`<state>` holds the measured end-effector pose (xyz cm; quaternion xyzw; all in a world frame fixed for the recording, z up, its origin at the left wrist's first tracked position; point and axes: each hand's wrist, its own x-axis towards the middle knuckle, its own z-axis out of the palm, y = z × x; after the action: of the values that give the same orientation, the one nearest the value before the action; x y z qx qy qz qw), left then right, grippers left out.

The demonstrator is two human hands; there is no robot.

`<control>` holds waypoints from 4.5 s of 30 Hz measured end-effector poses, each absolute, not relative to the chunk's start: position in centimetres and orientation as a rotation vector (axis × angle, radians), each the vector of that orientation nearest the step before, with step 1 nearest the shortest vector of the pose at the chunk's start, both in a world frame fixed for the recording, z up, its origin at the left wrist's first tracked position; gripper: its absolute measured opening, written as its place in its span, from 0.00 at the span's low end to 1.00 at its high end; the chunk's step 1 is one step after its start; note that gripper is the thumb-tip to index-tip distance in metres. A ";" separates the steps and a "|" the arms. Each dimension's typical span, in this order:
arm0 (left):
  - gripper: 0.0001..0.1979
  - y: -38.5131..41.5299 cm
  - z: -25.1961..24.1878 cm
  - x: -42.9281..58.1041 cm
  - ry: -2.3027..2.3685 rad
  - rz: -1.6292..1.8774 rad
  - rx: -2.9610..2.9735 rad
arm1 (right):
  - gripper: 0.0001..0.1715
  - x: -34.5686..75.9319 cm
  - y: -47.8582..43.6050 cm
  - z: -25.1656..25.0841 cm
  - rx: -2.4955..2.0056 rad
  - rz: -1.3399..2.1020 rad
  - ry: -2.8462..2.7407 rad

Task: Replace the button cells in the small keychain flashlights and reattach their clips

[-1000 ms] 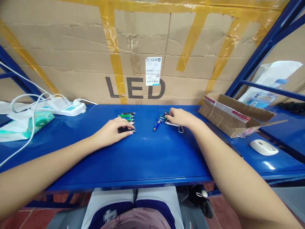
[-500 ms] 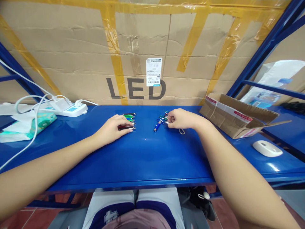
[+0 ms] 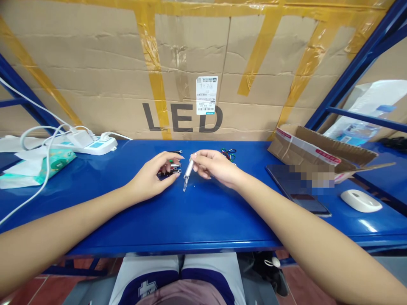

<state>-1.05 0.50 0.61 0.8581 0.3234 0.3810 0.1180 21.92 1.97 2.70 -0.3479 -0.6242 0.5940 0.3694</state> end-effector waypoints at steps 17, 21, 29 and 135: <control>0.10 -0.3 1.3 -0.6 0.745 0.944 2.711 | 0.17 21.1 1.2 2.5 -0.998 1.923 -1.488; 0.08 -0.5 1.3 -0.6 0.902 0.974 2.627 | 0.22 21.3 1.1 2.6 -0.961 2.031 -1.426; 0.10 -0.4 1.1 -0.5 1.098 1.019 2.513 | 0.23 21.1 0.6 2.8 -0.938 1.866 -1.672; 0.20 -0.7 0.7 0.2 1.127 0.946 2.096 | 0.17 21.1 -0.8 3.2 -1.213 0.189 -2.780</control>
<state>0.16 -0.67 0.66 0.7843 0.4216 0.3538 0.2863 21.13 -0.78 3.19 -0.3987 -0.9135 0.0623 0.0511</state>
